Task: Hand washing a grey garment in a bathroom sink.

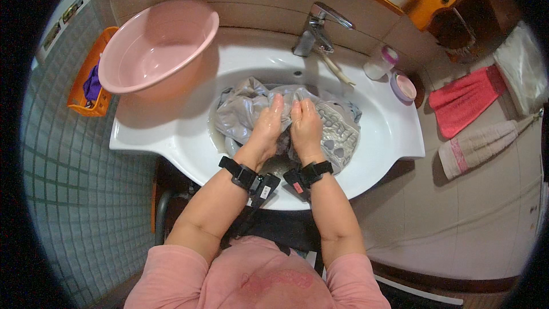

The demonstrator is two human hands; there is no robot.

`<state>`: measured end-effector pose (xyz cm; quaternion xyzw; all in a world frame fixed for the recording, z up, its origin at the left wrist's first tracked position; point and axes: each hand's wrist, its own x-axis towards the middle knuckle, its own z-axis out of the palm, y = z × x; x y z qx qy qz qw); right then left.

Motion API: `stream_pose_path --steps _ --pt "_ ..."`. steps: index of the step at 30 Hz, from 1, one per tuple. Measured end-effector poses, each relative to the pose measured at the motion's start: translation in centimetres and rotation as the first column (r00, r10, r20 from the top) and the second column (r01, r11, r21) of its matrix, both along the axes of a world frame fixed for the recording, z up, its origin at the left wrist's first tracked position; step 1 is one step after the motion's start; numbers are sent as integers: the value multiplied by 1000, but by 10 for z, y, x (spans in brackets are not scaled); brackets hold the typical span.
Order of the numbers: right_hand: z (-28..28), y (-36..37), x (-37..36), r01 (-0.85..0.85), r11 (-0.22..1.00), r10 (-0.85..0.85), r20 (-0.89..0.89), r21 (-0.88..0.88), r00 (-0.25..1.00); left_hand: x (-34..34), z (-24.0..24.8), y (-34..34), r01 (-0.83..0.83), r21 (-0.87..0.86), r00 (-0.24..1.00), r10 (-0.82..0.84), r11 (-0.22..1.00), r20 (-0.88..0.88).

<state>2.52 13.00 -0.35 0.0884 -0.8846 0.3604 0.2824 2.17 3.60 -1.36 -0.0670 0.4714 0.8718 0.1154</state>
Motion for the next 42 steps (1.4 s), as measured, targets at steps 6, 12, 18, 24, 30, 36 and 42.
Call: stream_pose_path --steps 6,12,18,24,30,36,42 --pt "7 -18 24 -133 975 144 -51 177 988 -2 -10 -10 110 233 992 -122 966 37" --pt "-3 11 -3 -10 1000 11 123 -3 992 5 13 -4 42 -110 990 -26 993 139" --pt "-2 40 9 -134 817 306 225 -560 925 0 18 -22 104 278 994 -90 955 -64" --pt "16 23 16 -210 931 223 12 -297 975 1 19 -21 35 194 993 -12 980 -116" --pt "7 35 10 -131 886 237 192 -444 952 -2 16 -22 59 83 981 -43 995 -189" --pt "16 9 27 -116 960 127 26 -255 992 -5 3 -22 -52 -41 984 44 998 -171" --pt "18 -15 33 -203 945 233 -91 256 968 6 -1 -19 45 125 998 -40 991 -46"
